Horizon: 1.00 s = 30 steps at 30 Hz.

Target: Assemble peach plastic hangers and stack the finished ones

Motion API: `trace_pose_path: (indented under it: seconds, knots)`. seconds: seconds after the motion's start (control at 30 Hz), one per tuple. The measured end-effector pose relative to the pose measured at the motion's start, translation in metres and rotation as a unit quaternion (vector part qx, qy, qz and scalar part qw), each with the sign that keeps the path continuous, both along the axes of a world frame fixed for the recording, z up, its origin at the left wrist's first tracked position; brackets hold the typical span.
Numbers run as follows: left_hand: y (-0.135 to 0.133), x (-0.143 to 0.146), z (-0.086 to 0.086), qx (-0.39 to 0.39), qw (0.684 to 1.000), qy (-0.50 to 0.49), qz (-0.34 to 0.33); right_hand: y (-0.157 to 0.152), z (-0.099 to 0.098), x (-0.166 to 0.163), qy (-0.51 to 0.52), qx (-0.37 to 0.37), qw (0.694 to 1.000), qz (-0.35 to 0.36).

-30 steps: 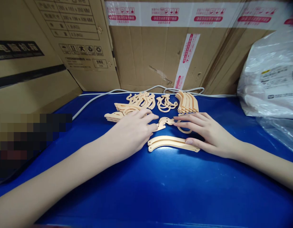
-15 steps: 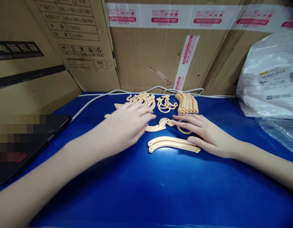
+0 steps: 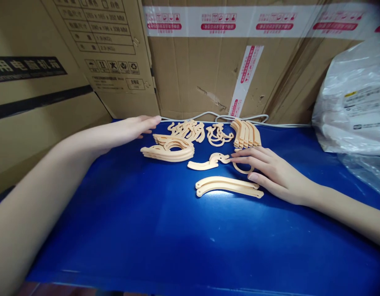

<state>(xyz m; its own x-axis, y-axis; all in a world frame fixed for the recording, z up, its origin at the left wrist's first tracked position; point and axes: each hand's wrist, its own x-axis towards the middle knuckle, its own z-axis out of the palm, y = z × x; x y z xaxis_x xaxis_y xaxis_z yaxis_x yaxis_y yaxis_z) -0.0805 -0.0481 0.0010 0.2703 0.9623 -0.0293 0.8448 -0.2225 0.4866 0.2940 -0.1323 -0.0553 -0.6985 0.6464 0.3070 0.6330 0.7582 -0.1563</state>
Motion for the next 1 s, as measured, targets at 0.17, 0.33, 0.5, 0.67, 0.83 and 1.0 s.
trace_pose_path:
  seconds: [0.17,0.33,0.5,0.67,0.83,1.0]
  knots:
    - [0.003,0.021,-0.011,0.083,0.994,0.064,-0.014,-0.001,0.001,0.000,-0.002,-0.002,1.000,-0.002]
    - [-0.011,0.038,-0.016,0.103,0.981,0.098,-0.134,-0.001,0.001,0.000,-0.006,-0.003,1.000,-0.004]
    - [-0.020,0.044,-0.012,0.082,0.980,0.087,-0.159,-0.001,0.000,0.000,-0.010,-0.005,1.000,-0.008]
    - [-0.016,0.042,-0.014,0.088,0.975,0.089,-0.184,-0.001,-0.001,0.001,-0.013,-0.003,1.000,-0.010]
    - [-0.015,0.042,-0.014,0.075,0.978,0.080,-0.175,-0.001,-0.001,0.001,-0.015,-0.002,1.000,-0.011]
    - [-0.015,0.042,-0.013,0.072,0.977,0.075,-0.184,-0.001,-0.001,0.001,-0.010,-0.006,1.000,-0.014]
